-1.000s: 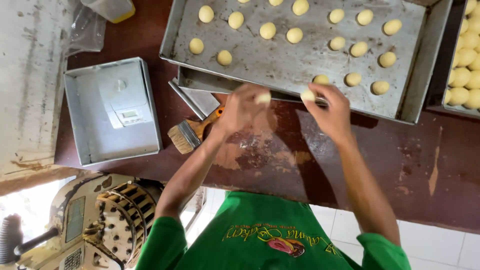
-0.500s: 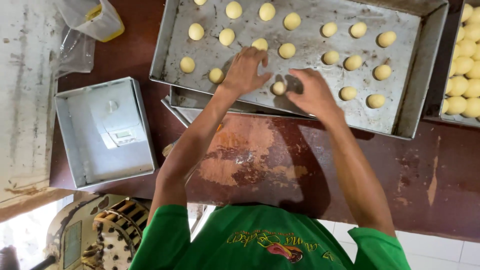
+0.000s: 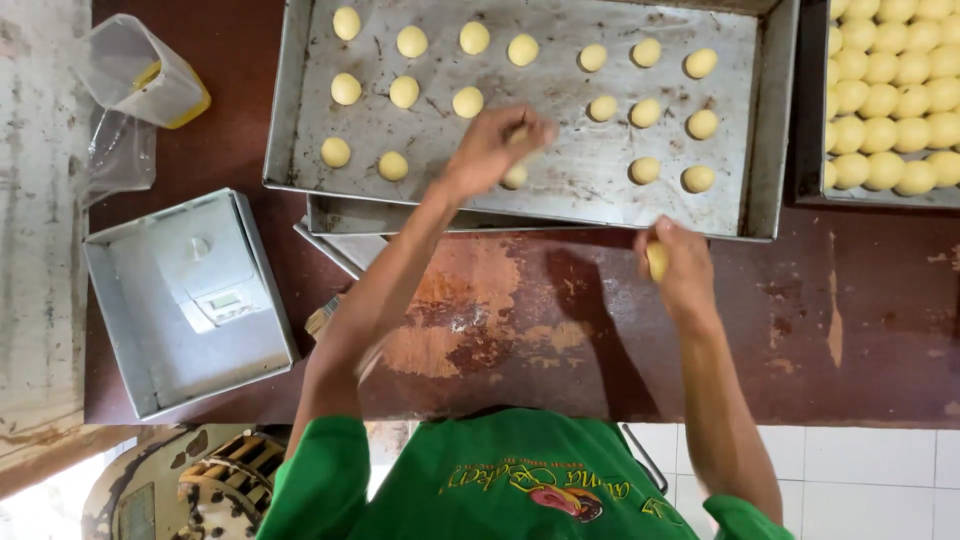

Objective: Rolling pieces of dough into balls and arranging them on baking trays.

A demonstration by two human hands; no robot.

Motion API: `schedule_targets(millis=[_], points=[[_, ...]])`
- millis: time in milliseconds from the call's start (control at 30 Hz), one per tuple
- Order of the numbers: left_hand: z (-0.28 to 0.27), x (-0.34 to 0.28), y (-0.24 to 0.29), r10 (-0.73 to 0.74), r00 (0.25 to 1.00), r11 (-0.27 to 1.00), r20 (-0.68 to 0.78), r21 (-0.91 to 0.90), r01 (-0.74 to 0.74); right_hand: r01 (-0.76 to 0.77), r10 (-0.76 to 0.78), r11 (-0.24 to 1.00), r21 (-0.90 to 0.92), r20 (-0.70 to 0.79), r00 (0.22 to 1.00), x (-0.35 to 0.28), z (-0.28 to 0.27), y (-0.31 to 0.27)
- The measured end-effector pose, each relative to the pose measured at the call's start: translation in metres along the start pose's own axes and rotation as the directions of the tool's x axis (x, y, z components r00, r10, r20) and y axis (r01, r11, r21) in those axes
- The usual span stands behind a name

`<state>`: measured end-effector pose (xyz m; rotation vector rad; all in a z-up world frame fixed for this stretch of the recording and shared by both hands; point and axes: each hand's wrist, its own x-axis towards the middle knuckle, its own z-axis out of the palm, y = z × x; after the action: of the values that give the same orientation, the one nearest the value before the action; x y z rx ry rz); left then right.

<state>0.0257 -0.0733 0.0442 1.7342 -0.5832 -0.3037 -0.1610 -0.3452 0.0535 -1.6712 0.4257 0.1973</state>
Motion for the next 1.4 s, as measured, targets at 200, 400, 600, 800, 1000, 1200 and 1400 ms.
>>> schedule_targets(millis=[200, 400, 600, 800, 1000, 1200, 1400], points=[[0.074, -0.179, 0.004, -0.466, 0.865, 0.871, 0.185, 0.266, 0.412, -0.187, 0.19, 0.981, 0.048, -0.089, 0.978, -0.074, 0.025, 0.139], [0.132, -0.26, -0.05, -0.335, 0.942, 0.886, -0.017, 0.335, 0.321, -0.24, 0.265, 0.921, 0.306, -0.041, 0.963, -0.093, 0.035, 0.176], [0.104, -0.289, -0.035, -0.224, 0.933, 0.823, 0.282, 0.567, 0.027, 0.203, -0.203, 0.899, -0.388, 0.04, 0.978, -0.108, 0.024, 0.129], [0.062, -0.237, -0.004, -0.19, 0.868, 0.401, 0.459, 0.843, -0.358, 0.441, -0.498, 0.11, -0.89, 0.335, 0.8, -0.074, 0.018, 0.141], [0.166, -0.297, -0.062, 0.023, 0.932, 0.911, 0.362, 0.376, -0.169, 0.511, -0.472, 0.65, -0.563, 0.228, 0.852, -0.075, 0.08, 0.167], [0.048, -0.25, -0.032, -0.267, 0.898, 0.556, 0.349, 0.817, -0.152, 0.338, -0.333, 0.385, -0.859, 0.213, 0.919, -0.055, -0.004, 0.193], [0.157, -0.278, -0.082, 0.153, 0.965, 0.824, 0.211, 0.512, -0.243, 0.571, -0.6, 0.571, -0.59, 0.175, 0.781, -0.06, 0.074, 0.154]])
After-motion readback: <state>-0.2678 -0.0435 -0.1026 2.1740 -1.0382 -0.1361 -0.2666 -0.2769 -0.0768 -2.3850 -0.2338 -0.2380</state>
